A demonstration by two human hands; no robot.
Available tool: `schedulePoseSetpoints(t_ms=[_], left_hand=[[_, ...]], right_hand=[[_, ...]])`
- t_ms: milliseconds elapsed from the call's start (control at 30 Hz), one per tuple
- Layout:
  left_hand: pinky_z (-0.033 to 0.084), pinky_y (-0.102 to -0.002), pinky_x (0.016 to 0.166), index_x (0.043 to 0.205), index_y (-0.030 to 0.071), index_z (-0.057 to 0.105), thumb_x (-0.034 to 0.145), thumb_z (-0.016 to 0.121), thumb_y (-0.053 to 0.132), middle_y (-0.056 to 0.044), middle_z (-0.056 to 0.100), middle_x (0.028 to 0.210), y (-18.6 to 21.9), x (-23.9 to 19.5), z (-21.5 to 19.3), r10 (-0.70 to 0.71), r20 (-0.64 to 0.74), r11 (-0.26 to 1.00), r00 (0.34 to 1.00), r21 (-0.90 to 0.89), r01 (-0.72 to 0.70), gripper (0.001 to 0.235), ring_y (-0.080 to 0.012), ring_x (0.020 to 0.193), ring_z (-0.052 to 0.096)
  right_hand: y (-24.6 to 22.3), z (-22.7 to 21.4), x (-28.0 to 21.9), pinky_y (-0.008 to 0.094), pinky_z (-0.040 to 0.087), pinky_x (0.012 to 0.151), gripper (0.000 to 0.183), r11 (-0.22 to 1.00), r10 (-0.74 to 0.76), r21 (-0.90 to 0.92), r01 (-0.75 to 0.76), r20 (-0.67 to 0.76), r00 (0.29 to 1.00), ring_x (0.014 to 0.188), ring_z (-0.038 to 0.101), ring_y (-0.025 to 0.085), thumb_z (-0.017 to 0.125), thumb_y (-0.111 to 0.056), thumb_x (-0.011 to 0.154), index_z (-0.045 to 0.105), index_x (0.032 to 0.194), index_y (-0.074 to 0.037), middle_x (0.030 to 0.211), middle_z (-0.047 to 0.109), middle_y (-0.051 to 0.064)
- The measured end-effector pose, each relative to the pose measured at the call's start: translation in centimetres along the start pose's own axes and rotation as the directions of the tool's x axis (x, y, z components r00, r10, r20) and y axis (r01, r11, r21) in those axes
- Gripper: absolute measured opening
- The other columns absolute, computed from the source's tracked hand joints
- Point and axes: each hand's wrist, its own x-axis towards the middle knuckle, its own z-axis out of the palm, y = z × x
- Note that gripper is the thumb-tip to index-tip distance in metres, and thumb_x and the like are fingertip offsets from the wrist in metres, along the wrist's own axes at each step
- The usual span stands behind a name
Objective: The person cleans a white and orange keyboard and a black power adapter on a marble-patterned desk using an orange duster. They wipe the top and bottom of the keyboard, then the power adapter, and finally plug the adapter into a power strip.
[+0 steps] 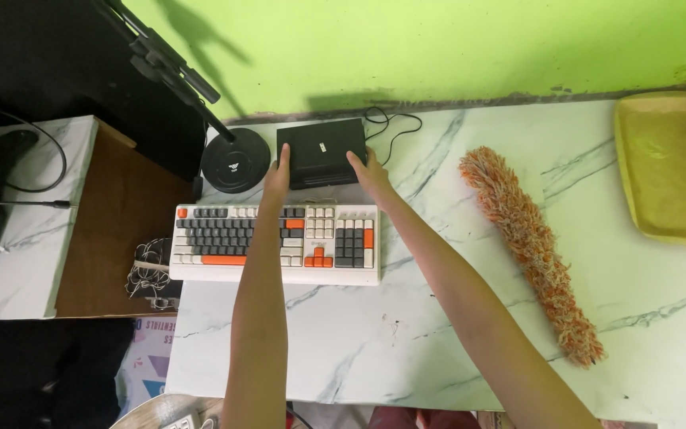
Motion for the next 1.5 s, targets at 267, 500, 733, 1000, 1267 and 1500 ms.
schedulePoseSetpoints(t_ms=[267,500,733,1000,1267,1500], left_hand=[[0.046,-0.045,0.099,0.138,-0.004,0.060,0.090,0.044,0.080,-0.025,0.065,0.125,2.7,-2.6,4.3,-0.043,0.131,0.998,0.990,0.043,0.037,0.098,-0.0347,0.113,0.060],[0.048,-0.040,0.097,0.129,-0.006,0.063,0.092,0.049,0.070,-0.022,0.070,0.119,10.3,-14.1,9.1,0.102,0.172,0.986,0.980,-0.146,-0.077,0.086,-0.0293,0.105,0.064],[0.051,-0.034,0.080,0.136,-0.004,0.058,0.098,0.051,0.061,-0.014,0.069,0.106,5.5,-30.2,14.0,0.086,0.296,0.986,0.951,-0.159,-0.040,0.075,-0.0264,0.090,0.061],[0.054,-0.039,0.092,0.145,0.006,0.046,0.099,0.055,0.050,-0.016,0.035,0.141,-0.7,-43.2,17.9,-0.179,0.283,0.892,0.942,-0.358,0.277,0.065,-0.0227,0.105,0.054],[0.058,-0.033,0.093,0.143,0.002,0.046,0.103,0.056,0.030,-0.013,0.050,0.134,-2.0,-45.7,17.0,-0.032,0.279,0.815,0.960,-0.549,0.187,0.050,-0.0151,0.109,0.061],[0.047,-0.024,0.070,0.124,0.001,0.068,0.100,0.057,0.010,-0.004,0.069,0.111,-3.6,-45.1,13.9,-0.047,0.173,0.757,0.984,-0.637,0.148,0.028,-0.0088,0.083,0.057]], right_hand=[[4.8,-4.7,2.0,0.044,0.050,0.101,0.076,0.932,-0.048,0.361,0.031,0.037,0.998,0.130,0.056,0.027,0.053,-0.058,0.095,0.038,0.157,-0.016,0.147,0.055,0.012],[5.5,-15.5,-3.7,0.038,0.058,0.092,0.063,0.861,-0.163,0.475,0.181,-0.079,0.984,0.122,0.060,0.019,0.053,-0.050,0.101,0.049,0.151,-0.012,0.144,0.057,0.006],[8.6,-22.3,-11.8,0.038,0.060,0.085,0.059,0.910,-0.152,0.383,0.157,-0.044,0.987,0.113,0.063,0.019,0.054,-0.050,0.101,0.059,0.141,-0.007,0.137,0.062,0.009],[11.7,-23.3,-16.2,0.037,0.060,0.082,0.054,0.985,-0.098,0.162,0.059,0.241,0.966,0.116,0.064,0.023,0.055,-0.045,0.098,0.063,0.134,-0.006,0.135,0.065,0.007],[14.9,-23.7,-20.4,0.048,0.051,0.097,0.038,0.703,-0.622,-0.611,0.363,-0.282,0.731,0.112,0.062,0.036,0.067,-0.028,0.099,0.061,0.133,-0.011,0.124,0.066,0.015],[20.8,-26.3,-21.9,0.051,0.053,0.085,0.092,0.689,-0.365,-0.720,0.088,-0.240,0.899,0.107,0.058,0.045,0.073,-0.005,0.082,0.030,0.162,-0.015,0.125,0.053,0.025]])
